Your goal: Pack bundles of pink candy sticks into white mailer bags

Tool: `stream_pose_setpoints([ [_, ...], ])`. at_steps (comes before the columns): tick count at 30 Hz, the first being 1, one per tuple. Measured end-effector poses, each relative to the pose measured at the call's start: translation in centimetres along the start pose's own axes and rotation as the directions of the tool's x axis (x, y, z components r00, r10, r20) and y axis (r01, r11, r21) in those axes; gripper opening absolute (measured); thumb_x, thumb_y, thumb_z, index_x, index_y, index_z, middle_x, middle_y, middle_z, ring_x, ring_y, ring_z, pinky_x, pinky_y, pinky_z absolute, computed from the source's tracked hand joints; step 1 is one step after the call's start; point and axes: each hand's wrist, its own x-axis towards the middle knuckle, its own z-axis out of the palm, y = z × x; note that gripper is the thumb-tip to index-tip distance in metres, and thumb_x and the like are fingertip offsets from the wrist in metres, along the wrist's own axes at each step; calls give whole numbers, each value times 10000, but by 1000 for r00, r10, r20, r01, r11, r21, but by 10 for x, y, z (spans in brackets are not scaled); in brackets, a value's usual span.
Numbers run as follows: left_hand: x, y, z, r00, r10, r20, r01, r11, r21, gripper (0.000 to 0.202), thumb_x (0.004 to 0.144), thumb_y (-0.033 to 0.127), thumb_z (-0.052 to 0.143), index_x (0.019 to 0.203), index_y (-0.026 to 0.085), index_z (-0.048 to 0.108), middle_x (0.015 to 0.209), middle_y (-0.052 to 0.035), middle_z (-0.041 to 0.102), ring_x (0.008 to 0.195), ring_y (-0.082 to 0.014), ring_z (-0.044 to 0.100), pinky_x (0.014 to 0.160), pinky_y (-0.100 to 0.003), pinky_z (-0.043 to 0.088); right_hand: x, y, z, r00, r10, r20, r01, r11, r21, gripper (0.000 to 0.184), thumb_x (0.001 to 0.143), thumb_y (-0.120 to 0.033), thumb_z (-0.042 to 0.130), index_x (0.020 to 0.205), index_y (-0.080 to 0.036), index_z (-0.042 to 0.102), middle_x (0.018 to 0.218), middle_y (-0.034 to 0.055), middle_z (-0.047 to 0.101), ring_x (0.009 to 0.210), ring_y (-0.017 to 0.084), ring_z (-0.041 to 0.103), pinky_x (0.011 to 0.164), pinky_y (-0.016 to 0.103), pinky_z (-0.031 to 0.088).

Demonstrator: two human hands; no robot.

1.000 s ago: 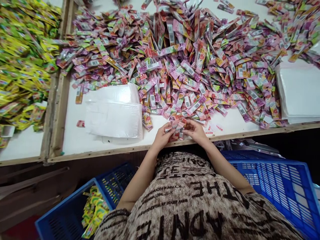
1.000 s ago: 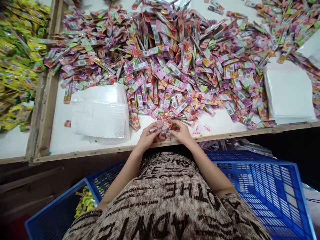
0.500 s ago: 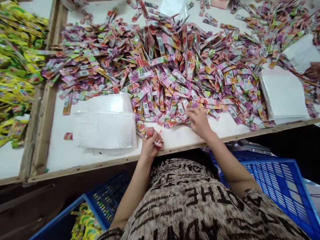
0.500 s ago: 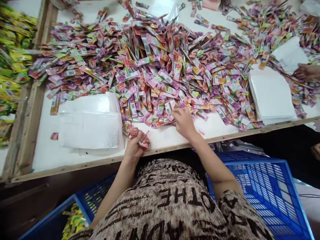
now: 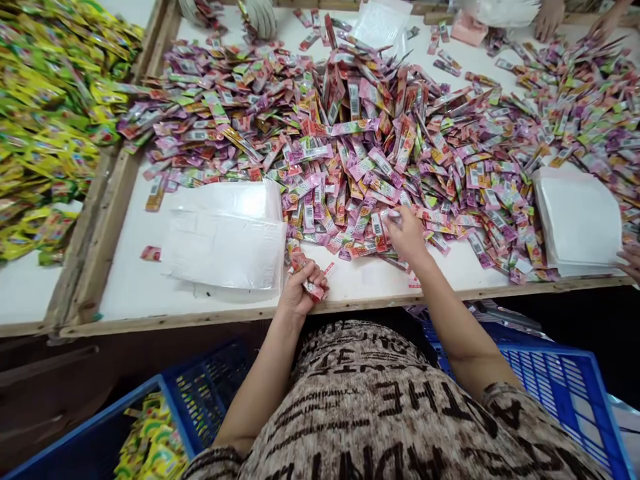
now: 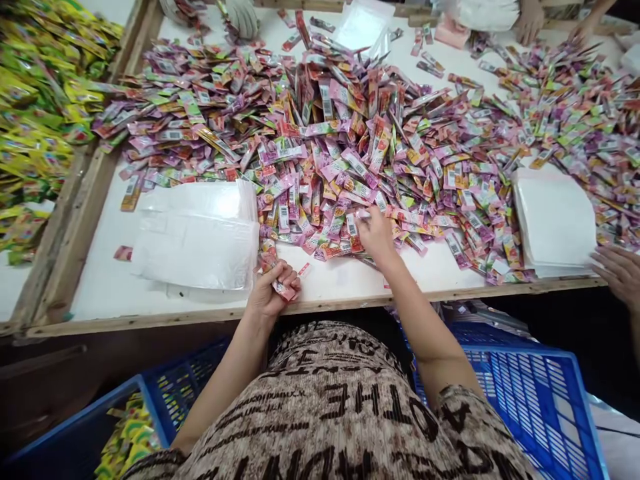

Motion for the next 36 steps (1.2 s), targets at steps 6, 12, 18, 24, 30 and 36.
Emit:
stream_pose_setpoints([
  [6, -1, -2, -2, 1000, 7, 12, -6, 999, -50, 462, 642, 263, 889, 694, 192, 435, 562, 79, 361, 520, -57, 392, 551, -202, 395, 28, -18, 32, 973, 219, -67, -190, 936, 296, 303, 727, -470, 702, 817, -189, 633, 794, 45, 684, 759, 210, 610, 722, 324, 479],
  [12, -1, -2, -5, 999, -12, 53, 17, 995, -94, 425, 661, 271, 882, 710, 186, 469, 569, 77, 380, 526, -65, 428, 569, -214, 430, 27, -16, 21, 964, 259, 55, -257, 862, 438, 342, 729, -505, 681, 824, -179, 638, 755, 42, 661, 669, 177, 561, 625, 302, 450],
  [18, -3, -3, -5, 997, 17, 77, -7, 992, -127, 423, 668, 257, 886, 696, 179, 471, 577, 65, 428, 542, -69, 454, 567, -206, 424, 34, -24, 43, 980, 185, -77, -153, 939, 308, 325, 684, -458, 720, 828, -177, 642, 797, 21, 649, 758, 190, 566, 741, 339, 490],
  [24, -3, -4, -9, 993, 36, 117, -15, 984, -178, 353, 697, 235, 856, 708, 174, 508, 575, 57, 453, 546, -73, 462, 584, -212, 436, 23, -35, 5, 987, -72, 140, 11, 918, 396, 233, 825, -340, 618, 1008, -198, 648, 920, 47, 688, 734, 172, 597, 692, 315, 493],
  [30, -2, -5, -11, 993, 28, 118, -9, 987, -163, 354, 711, 253, 844, 710, 177, 499, 569, 47, 476, 554, -84, 482, 588, -211, 434, 15, -70, 26, 515, -417, 749, 685, 726, -66, 248, 722, -79, 690, 932, -204, 731, 894, 51, 716, 860, 224, 632, 758, 306, 401],
  [36, -3, -4, -10, 995, 48, 85, -32, 982, -188, 340, 681, 258, 859, 736, 174, 534, 573, 44, 495, 557, -90, 495, 587, -213, 431, 0, -59, 28, 394, -458, 797, 823, 562, -85, 143, 740, -26, 647, 700, -159, 682, 792, 86, 646, 826, 222, 571, 722, 320, 355],
])
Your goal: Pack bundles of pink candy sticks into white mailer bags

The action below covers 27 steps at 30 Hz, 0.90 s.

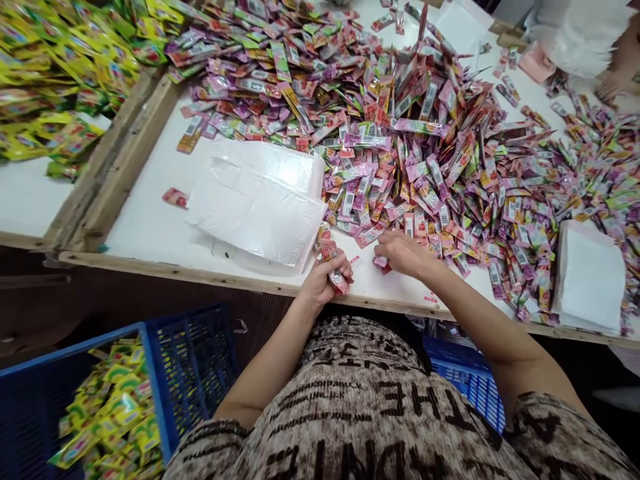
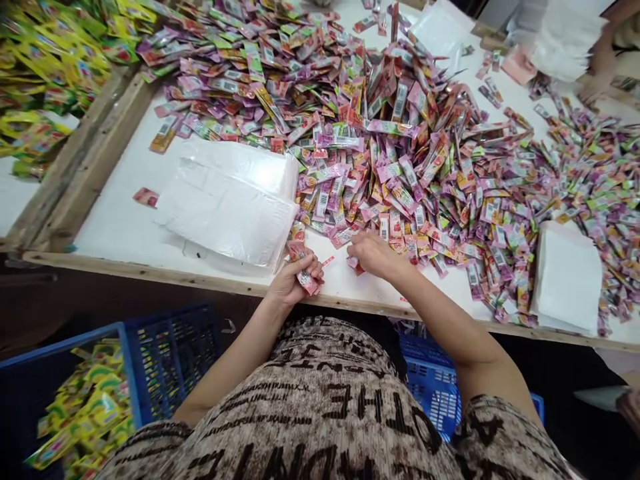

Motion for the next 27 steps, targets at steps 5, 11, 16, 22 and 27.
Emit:
stream_pose_setpoints([
  [5, 1, -2, -1, 999, -31, -10, 31, 999, 7, 328, 695, 273, 849, 752, 171, 543, 573, 43, 494, 559, -95, 502, 585, -223, 429, -8, 8, -9, 953, 173, -247, -18, 851, 525, 65, 797, -241, 690, 834, -191, 669, 916, 57, 659, 878, 220, 574, 792, 335, 428],
  [11, 0, -2, 0, 1000, -19, -13, 19, 1000, 14, 342, 695, 283, 850, 742, 170, 530, 580, 42, 500, 567, -97, 508, 589, -229, 426, 55, 10, -35, 532, 753, -386, -246, 574, 781, 410, 783, -495, 691, 1040, -191, 595, 891, 38, 641, 807, 208, 581, 784, 352, 487],
  [16, -2, 0, 3, 1000, -3, -25, 4, 1000, 23, 362, 672, 291, 865, 755, 172, 533, 579, 46, 497, 557, -99, 500, 582, -241, 431, 114, 12, -45, 396, 854, -338, -611, 520, 597, 411, 717, -412, 753, 1043, -175, 672, 996, 117, 707, 958, 292, 643, 882, 415, 487],
  [22, -4, 0, 2, 1000, -3, 4, 3, 999, 37, 352, 683, 310, 860, 757, 166, 547, 574, 38, 518, 558, -106, 515, 577, -246, 433, 100, 29, -38, 351, 874, -337, -626, 487, 609, 297, 816, -421, 632, 916, -153, 714, 883, 98, 731, 813, 251, 655, 788, 353, 503],
  [27, -4, -1, 3, 1000, -10, 10, 10, 998, 57, 358, 675, 313, 865, 731, 164, 545, 570, 33, 530, 559, -111, 532, 573, -248, 441, 110, 18, -37, 410, 847, -340, -694, 531, 487, 563, 729, -532, 752, 1113, -129, 665, 1006, 184, 719, 957, 335, 669, 830, 418, 506],
])
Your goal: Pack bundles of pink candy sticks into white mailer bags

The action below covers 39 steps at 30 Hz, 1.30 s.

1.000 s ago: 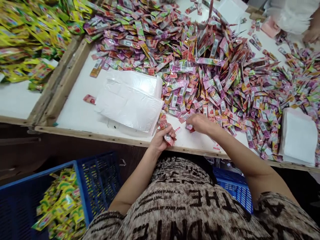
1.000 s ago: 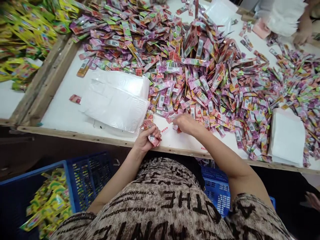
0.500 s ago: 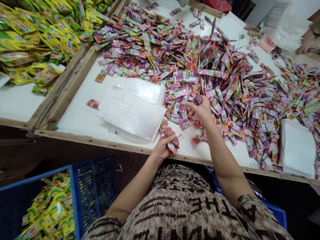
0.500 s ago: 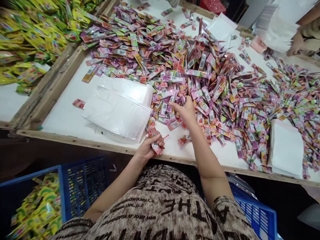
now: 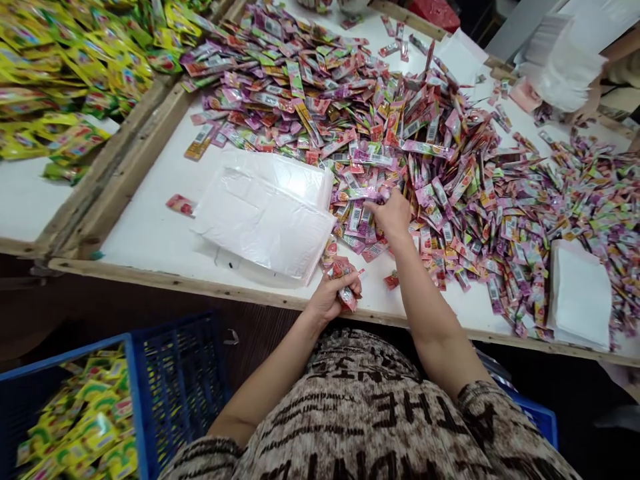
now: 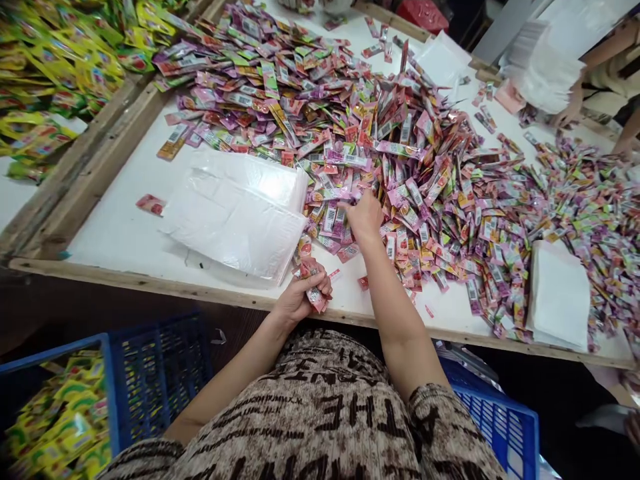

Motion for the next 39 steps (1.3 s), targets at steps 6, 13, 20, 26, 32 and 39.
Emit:
stream_pose_setpoints([
  [6, -2, 1, -2, 999, 39, 9, -39, 999, -23, 326, 688, 314, 856, 770, 167, 577, 572, 30, 554, 565, -120, 551, 580, -255, 456, -19, 23, 7, 998, -56, 32, 56, 998, 25, 332, 739, -478, 728, 872, -180, 668, 902, 152, 716, 896, 308, 660, 787, 387, 504],
  [13, -3, 2, 0, 999, 23, 27, -22, 1000, -16, 327, 677, 301, 858, 713, 159, 566, 559, 22, 558, 550, -119, 546, 575, -256, 445, -23, 35, -32, 987, -132, -93, 155, 938, 309, 328, 835, -404, 600, 1072, -177, 595, 945, 93, 672, 826, 233, 613, 769, 371, 502],
  [20, -2, 1, -1, 1000, 22, -18, -22, 999, -27, 342, 662, 311, 869, 773, 154, 585, 575, 29, 547, 562, -118, 554, 582, -254, 452, 6, -79, 24, 922, -283, 265, 291, 957, 9, 297, 780, -271, 687, 1039, -130, 648, 1046, 199, 671, 1081, 392, 621, 932, 512, 474],
  [26, -2, 0, -3, 999, 47, -23, -47, 999, 6, 377, 654, 308, 873, 883, 163, 611, 585, 28, 581, 557, -136, 574, 567, -268, 475, 16, -48, 6, 926, -313, 210, 207, 889, 409, 139, 714, -268, 682, 796, -160, 651, 775, 36, 651, 803, 228, 636, 770, 363, 522],
  [32, 0, -2, -2, 999, 11, -34, -10, 999, 39, 348, 646, 294, 868, 837, 155, 612, 595, 16, 593, 577, -130, 575, 573, -257, 476, 9, -50, 6, 924, -215, 316, 105, 937, 332, 253, 640, -294, 801, 773, -144, 647, 785, 49, 646, 821, 240, 642, 814, 397, 522],
  [39, 0, -2, -7, 996, 63, -56, -61, 998, 26, 316, 668, 276, 852, 848, 166, 618, 618, 27, 584, 611, -123, 582, 627, -256, 501, 1, -53, 9, 908, -256, 333, 100, 901, 421, 235, 647, -235, 796, 802, -137, 649, 874, 85, 676, 924, 275, 657, 871, 435, 524],
])
